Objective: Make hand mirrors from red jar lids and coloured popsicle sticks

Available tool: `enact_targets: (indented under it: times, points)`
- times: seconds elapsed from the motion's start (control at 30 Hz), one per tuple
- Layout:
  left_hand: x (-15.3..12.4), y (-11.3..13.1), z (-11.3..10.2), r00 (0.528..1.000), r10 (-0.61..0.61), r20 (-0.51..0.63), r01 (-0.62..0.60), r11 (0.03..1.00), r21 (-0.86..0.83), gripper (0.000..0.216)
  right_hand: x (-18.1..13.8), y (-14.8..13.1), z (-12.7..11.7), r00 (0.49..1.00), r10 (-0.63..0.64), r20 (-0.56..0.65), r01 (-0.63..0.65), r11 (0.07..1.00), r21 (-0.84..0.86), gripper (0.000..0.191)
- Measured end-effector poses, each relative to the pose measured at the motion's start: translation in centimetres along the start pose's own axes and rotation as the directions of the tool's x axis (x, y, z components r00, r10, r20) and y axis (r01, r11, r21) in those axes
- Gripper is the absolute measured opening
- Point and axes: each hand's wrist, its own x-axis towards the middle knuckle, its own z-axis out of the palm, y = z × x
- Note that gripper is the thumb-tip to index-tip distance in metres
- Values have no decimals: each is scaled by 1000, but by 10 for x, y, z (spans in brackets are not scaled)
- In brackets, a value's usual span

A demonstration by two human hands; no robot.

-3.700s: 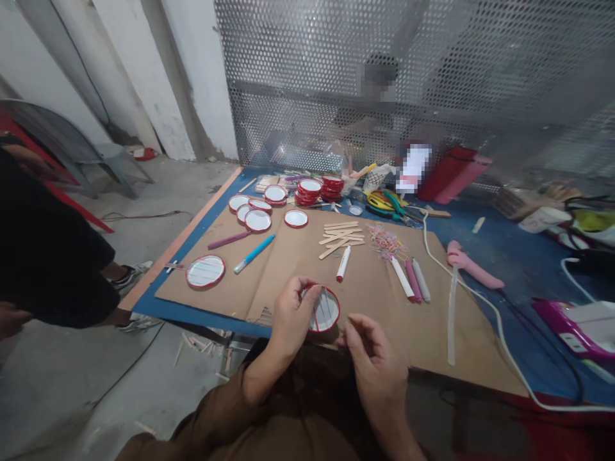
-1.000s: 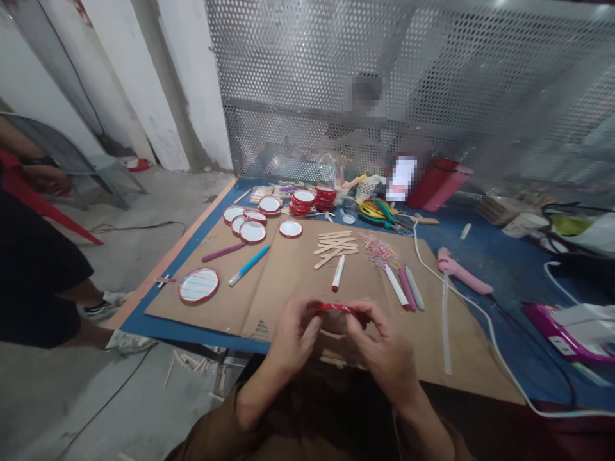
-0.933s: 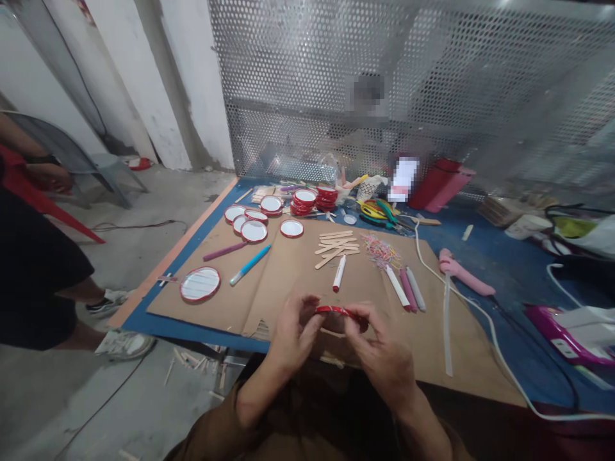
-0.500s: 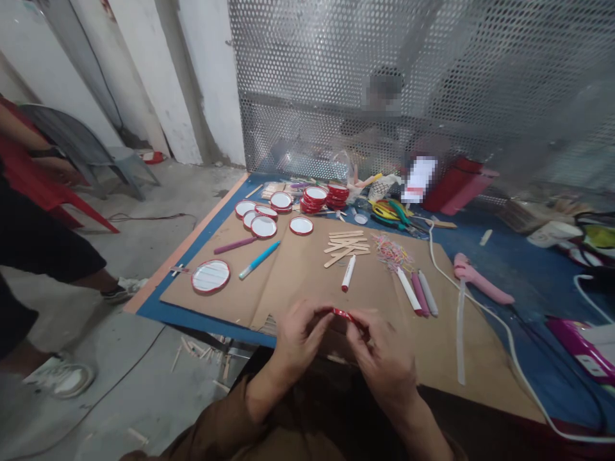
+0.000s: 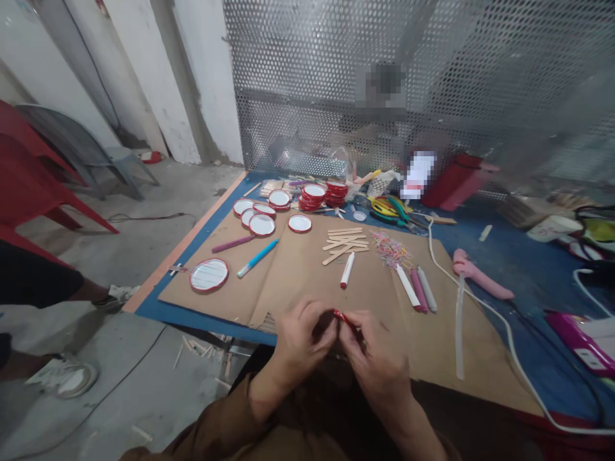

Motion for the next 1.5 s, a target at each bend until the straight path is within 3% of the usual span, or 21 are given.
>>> enact_targets:
  times: [0.27,0.47,0.73,1.0,1.2,1.33,1.43,1.5]
  points:
    - [-4,1,2,996,76,-49,-70,992,102,11,-1,-2,-2,999,23,41,-21,999,-29,25]
    - [-4,3,2,997,82,-18,-79,991,109,12,-3,-2,-2,999,34,42,-31,997,-65,24]
    - [-3,2,-3,997,73,-35,-75,996,-56,13,-3,-8,-1,999,6,44,-2,995,-99,25]
    - [3,7,-7,999,14,-49,-17,998,-62,10,-3,-7,-1,998,40,56,-34,994,-108,24]
    - [0,3,-4,1000,-26,5,27,997,-77,9,-4,-4,0,988,147,51,-148,989,8,21]
    - [-1,-1,-1,988,-153,21,155,980,-129,6,-2,-6,-5,934,333,129,-354,907,227,17]
    - [2,-2,-2,954,-290,72,298,934,-196,15,1,-4,-13,843,443,306,-534,757,376,22]
    - [6,-2,-6,935,-329,132,352,905,-238,16,3,-1,-19,775,447,446,-627,629,460,28]
